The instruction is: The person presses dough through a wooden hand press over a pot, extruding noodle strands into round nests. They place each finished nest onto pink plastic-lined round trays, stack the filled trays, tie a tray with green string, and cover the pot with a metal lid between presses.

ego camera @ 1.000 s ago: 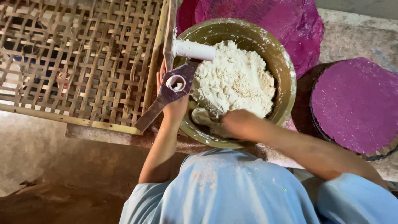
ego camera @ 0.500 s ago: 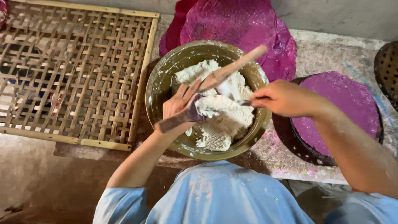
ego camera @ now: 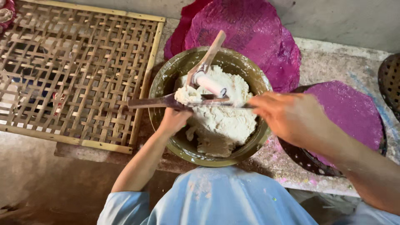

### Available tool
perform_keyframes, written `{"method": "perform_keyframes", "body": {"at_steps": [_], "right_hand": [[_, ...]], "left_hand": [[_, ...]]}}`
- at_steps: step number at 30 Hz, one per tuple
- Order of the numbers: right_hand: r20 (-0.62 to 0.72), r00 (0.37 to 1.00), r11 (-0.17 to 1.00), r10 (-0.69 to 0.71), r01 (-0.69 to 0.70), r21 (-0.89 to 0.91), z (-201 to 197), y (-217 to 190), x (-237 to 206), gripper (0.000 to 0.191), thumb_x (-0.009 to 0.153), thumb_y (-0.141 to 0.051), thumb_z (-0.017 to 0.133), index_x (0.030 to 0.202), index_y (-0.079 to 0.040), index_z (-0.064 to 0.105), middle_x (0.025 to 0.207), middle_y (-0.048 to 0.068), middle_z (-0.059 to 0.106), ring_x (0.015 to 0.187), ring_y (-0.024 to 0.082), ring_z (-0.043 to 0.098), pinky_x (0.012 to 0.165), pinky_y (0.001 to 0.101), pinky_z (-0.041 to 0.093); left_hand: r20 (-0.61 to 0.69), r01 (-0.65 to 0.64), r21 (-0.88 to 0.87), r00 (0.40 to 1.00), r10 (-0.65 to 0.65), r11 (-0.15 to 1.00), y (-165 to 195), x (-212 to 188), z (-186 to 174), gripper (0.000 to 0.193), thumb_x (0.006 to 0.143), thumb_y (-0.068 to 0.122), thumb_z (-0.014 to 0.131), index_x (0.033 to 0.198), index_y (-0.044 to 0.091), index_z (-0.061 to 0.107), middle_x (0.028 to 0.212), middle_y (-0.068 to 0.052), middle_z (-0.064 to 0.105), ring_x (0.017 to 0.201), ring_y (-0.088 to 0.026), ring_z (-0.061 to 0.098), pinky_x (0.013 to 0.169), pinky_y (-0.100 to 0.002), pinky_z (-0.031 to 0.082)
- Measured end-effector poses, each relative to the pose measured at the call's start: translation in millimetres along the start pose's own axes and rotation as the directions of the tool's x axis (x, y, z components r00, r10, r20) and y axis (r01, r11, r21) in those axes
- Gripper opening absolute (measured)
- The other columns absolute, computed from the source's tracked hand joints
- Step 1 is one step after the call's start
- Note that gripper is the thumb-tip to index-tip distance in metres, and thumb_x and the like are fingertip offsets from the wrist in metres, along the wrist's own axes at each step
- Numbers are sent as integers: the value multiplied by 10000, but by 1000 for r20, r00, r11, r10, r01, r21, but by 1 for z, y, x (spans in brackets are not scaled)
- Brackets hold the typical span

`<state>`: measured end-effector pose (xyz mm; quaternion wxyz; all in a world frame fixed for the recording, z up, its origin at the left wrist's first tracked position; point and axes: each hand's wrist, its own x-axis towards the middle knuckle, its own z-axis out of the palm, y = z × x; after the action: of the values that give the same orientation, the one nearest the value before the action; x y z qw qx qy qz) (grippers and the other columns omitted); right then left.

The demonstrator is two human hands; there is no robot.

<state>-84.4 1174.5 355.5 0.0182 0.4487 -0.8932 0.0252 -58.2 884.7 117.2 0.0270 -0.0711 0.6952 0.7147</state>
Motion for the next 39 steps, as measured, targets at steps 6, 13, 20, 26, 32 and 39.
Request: {"method": "perform_keyframes", "body": {"at_steps": [6,13,20,26,32,39], "right_hand": [[26,999,999,22,-21,-36,-6,3,18,177,893,-261,651,1040,-207,734,843,25,708,752,265,716,587,427,561],[255,953,891,-161,251,-377,13,-43,46,195,843,-151,595,1008,-91,680,962,82,715,852,260,735,684,388,600],[198,980,940,-21,87,-330,-35,-30,24,267,827,-123,590,1080,-112,676,910,87,693,792,260,721,628,392,596],[129,987,907,-99,143,-397,3,-51,48,172,838,-134,600,981,-63,664,837,84,694,735,252,723,589,371,591],[-47,999,875,9,-30,-483,-30,0,1,206,835,-177,620,1029,-164,689,803,14,658,733,210,697,585,359,568],[54,971,818,-232,224,-529,-23,-16,38,328,792,-150,644,1113,-116,702,844,9,689,701,172,689,557,311,566]], "left_hand": [[304,-676,624,673,675,393,38,1,11,476,849,215,779,1279,91,620,1245,-146,661,1159,-291,636,980,-432,513],[190,-590,590,765,615,551,75,-19,38,629,802,249,822,1348,90,553,1274,-163,657,1171,-322,633,975,-431,527],[105,-181,854,978,179,488,116,-6,22,807,874,448,724,1541,132,398,1367,-189,562,972,-323,666,682,-410,580],[64,-370,702,884,464,608,88,-8,35,646,834,210,723,1441,104,527,1302,-180,643,946,-304,718,776,-391,609],[-26,-262,413,954,299,872,69,13,-4,467,894,69,718,1346,91,601,1197,-132,736,1006,-237,748,850,-378,616],[147,-590,253,807,572,767,50,9,28,558,806,132,811,1318,96,593,1259,-140,668,1155,-292,659,975,-434,571]]}}
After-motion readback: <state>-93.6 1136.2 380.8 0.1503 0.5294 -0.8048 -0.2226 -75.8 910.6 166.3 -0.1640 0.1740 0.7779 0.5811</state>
